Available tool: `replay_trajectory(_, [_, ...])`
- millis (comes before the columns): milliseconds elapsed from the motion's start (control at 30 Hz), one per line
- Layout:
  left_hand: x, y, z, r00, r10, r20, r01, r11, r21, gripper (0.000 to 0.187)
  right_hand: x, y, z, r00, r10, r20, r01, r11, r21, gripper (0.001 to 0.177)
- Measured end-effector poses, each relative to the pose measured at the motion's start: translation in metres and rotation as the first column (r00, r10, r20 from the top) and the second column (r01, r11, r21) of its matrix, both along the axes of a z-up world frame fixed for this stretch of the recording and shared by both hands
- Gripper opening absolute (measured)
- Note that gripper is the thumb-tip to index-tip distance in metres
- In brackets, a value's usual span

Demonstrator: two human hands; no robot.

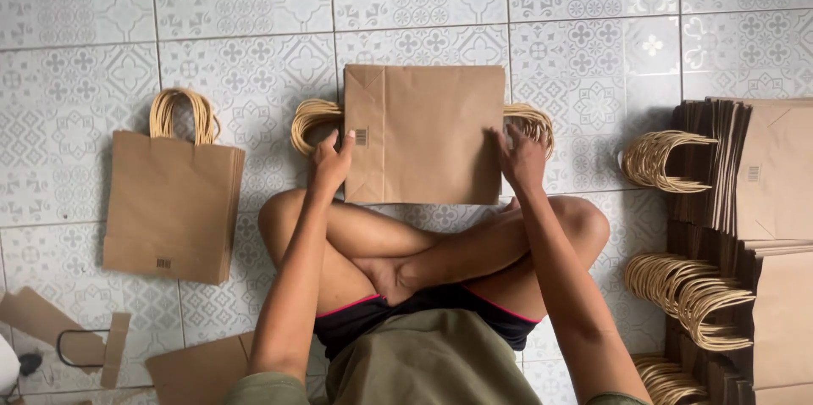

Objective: The person sits on the floor and repeatedly assembles flat brown paper bags by folding the bottom flaps and inserting the pre-attached rope handles into the bag's interior. The person handles the bags one at a time, folding them into shape and stacking the finished bags.

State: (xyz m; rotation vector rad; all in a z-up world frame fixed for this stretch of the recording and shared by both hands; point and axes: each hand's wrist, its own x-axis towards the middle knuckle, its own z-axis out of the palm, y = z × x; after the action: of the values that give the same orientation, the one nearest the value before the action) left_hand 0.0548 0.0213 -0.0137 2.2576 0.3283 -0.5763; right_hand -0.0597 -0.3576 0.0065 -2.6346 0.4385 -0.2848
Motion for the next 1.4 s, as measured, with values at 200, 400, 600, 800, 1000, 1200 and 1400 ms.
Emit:
replay_trajectory(200, [0.030,-0.028,0.057,0.970,-0.071,-0.232,0.075,0.997,0.009,0.113,0.027,-0.014,-0.048,0.933,-0.028,-0.359,0.052,0.997,0.058,0.075])
replay_trajectory(400, [0.045,-0.044,0.064,0.931,-0.125,-0.344,0.127,0.992,-0.017,0.126,0.058,0.013,0.017,0.776,-0.077,-0.626,0.329,0.896,0.299,0.099])
replay_trajectory(600, [0.040,-0.045,0.042,0.924,-0.051,-0.379,0.057,0.998,0.003,0.119,0.065,0.027,0.034,0.751,-0.079,-0.655,0.417,0.826,0.379,0.102])
replay_trajectory(800, [0.044,-0.054,0.078,0.924,-0.033,-0.381,0.022,0.999,-0.034,0.116,0.071,0.029,0.078,0.743,-0.005,-0.669,0.407,0.797,0.446,0.101])
replay_trajectory(1000, [0.044,-0.049,0.064,0.933,0.019,-0.359,-0.048,0.996,-0.071,0.105,0.079,0.038,0.073,0.725,-0.017,-0.688,0.404,0.820,0.405,0.102])
replay_trajectory(1200, [0.044,-0.033,0.028,0.945,0.000,-0.326,-0.018,0.998,-0.052,0.091,0.083,0.026,0.039,0.733,-0.036,-0.679,0.387,0.843,0.373,0.107])
replay_trajectory(1400, [0.038,-0.036,0.031,0.965,0.044,-0.258,-0.066,0.995,-0.077,0.080,0.079,0.043,0.037,0.767,-0.148,-0.625,0.337,0.921,0.196,0.103])
